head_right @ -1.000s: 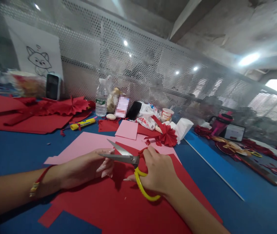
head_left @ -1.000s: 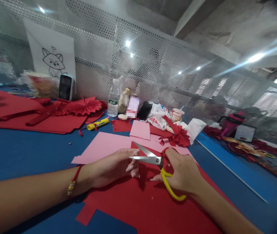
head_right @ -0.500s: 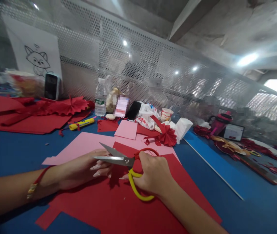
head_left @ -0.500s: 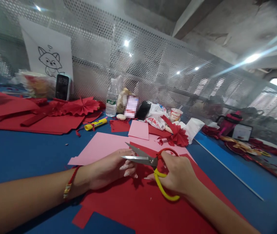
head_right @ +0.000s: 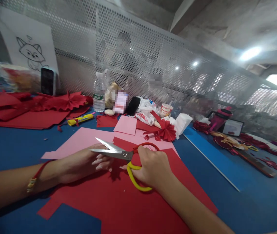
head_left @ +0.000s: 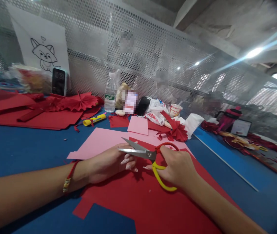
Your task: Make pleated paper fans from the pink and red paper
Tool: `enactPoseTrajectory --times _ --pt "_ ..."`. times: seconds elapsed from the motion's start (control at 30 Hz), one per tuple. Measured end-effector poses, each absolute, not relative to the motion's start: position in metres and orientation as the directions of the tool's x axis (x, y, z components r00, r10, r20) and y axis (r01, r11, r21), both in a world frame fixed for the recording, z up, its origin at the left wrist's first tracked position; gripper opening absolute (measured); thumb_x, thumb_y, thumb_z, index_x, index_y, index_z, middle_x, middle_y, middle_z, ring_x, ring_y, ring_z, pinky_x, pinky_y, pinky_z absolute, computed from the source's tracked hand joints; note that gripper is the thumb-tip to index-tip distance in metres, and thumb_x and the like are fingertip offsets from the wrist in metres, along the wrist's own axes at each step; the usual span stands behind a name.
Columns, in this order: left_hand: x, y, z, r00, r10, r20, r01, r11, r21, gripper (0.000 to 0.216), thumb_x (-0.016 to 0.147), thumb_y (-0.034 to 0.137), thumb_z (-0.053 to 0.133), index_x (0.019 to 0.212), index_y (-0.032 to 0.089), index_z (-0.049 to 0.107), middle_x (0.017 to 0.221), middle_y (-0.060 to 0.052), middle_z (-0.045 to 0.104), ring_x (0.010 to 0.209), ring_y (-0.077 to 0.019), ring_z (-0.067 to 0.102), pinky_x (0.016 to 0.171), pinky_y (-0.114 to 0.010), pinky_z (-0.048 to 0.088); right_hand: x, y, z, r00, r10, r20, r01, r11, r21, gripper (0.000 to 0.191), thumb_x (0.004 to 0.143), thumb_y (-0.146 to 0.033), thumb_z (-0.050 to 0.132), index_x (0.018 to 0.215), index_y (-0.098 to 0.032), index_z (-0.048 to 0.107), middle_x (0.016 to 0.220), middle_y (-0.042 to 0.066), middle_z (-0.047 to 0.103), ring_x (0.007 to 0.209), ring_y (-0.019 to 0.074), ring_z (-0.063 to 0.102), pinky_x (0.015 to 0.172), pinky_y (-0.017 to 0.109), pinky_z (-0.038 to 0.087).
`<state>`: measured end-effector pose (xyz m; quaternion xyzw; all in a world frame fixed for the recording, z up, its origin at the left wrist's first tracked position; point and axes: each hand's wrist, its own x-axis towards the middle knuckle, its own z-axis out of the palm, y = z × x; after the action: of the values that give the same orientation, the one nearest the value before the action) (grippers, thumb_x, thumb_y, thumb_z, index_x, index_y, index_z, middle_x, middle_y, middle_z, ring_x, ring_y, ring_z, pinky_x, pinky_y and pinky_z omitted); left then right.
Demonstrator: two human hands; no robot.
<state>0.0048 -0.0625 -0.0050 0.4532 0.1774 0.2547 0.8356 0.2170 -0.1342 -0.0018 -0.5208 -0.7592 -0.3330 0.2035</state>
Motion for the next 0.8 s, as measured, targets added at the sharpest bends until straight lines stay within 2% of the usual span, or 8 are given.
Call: enactPoseTrajectory --times 0.3,0.6,0.8 --pt "0.0027 -0.0628 -0.0043 0.795 0.598 -0.105 -0.243 0.472 0.848 0.020 0.083 0.012 0.054 0.063 0.015 0.053 0.061 0.002 0.043 0.057 -0.0105 0.043 0.063 -0.020 0.044 0.2192 -0.1338 -0.0026 -0.383 0.650 0.656 0.923 0.240 0.300 0.055 0.089 -0.065 0.041 0.064 -0.017 0.051 0.048 -0.001 0.048 0.041 0.0100 0.041 0.047 0.026 0.013" --pt "0.0034 -0.0597 -0.0083 0.801 0.592 -0.086 -0.255 0.467 0.847 0.027 0.084 0.014 0.052 0.057 0.016 0.046 0.058 0.003 0.039 0.057 -0.0113 0.043 0.068 -0.024 0.047 0.2186 -0.1315 -0.0008 -0.434 0.594 0.677 0.899 0.237 0.368 0.059 0.094 -0.062 0.034 0.061 -0.017 0.052 0.047 0.000 0.050 0.039 0.0100 0.042 0.047 0.027 0.015" --pt "0.0029 -0.0597 -0.0078 0.796 0.594 -0.114 -0.268 0.515 0.814 0.036 0.089 0.010 0.043 0.054 0.017 0.045 0.056 0.002 0.042 0.056 -0.0115 0.044 0.074 -0.027 0.049 0.2216 -0.1310 -0.0029 -0.443 0.612 0.655 0.892 0.226 0.391 0.061 0.096 -0.061 0.031 0.063 -0.015 0.054 0.045 0.001 0.051 0.039 0.0107 0.043 0.047 0.027 0.016"
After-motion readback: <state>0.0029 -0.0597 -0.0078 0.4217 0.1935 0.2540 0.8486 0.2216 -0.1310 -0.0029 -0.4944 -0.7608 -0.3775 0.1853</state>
